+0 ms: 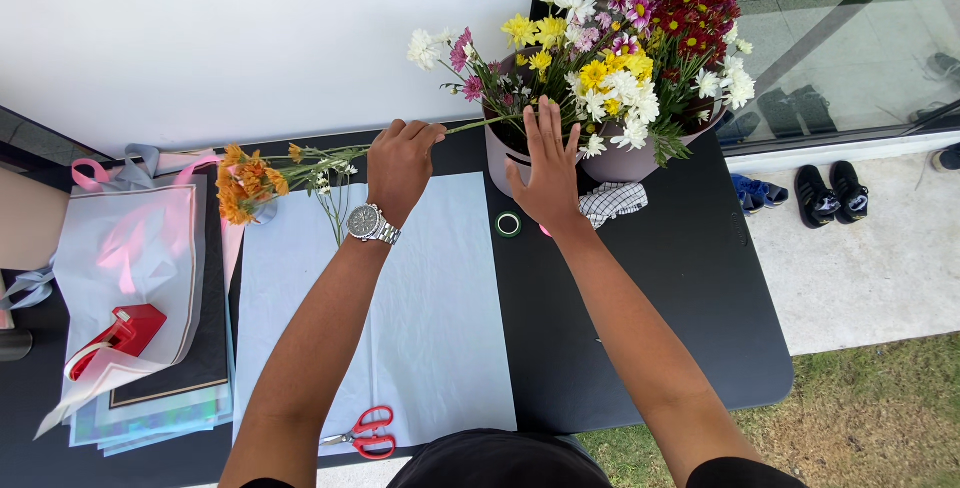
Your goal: The person selects several flowers from buckets and cleans their stems with a cloth before trimming them with shears and placing them on a sheet of paper.
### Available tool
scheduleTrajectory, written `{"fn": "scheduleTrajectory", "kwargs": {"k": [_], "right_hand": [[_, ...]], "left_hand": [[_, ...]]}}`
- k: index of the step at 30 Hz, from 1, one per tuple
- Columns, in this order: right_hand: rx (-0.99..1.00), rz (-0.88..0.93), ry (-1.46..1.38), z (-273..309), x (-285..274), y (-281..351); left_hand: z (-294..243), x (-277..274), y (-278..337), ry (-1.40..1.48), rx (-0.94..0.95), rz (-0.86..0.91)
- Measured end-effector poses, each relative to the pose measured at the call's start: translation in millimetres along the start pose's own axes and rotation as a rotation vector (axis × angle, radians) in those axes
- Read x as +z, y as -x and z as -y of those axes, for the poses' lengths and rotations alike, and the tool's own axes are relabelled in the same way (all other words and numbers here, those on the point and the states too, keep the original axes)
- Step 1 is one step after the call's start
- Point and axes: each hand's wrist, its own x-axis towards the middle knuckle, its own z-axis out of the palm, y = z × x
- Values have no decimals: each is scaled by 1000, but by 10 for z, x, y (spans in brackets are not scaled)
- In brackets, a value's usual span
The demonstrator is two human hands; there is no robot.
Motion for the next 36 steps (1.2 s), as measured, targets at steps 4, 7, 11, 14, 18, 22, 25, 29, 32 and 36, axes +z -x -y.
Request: {"fn": "scheduleTrajectory", "kwargs": {"k": [4,7,11,14,18,22,25,29,32,36], "right_hand": [[255,-397,-515,34,257,79],[740,-357,-1161,-170,468,-27],[908,-493,-1693,-227,387,-156],[818,-506,-1817,-150,280,-165],[766,-390,-1879,-241,311,-122],[860,-403,-2016,-421,381,-75],[955,-339,-2140,-360,257,-148],[765,-254,-2140,-468,311,-127],[745,-165,-2100,-203,30,-135],[705,-181,-1742,-192,-66,-110]], "left_hand": [[-177,-146,29,102,-87,-34],[-317,-165,95,255,-173,-28],[-446,19,176,617,-405,-10],[-520,96,226,751,-537,61],[-575,167,279,796,-652,123],[-611,205,319,823,-685,145],[-667,180,334,913,-742,199],[-804,104,367,1010,-807,214],[-896,36,441,1057,-847,219],[-1014,-17,544,1189,-870,154]]}}
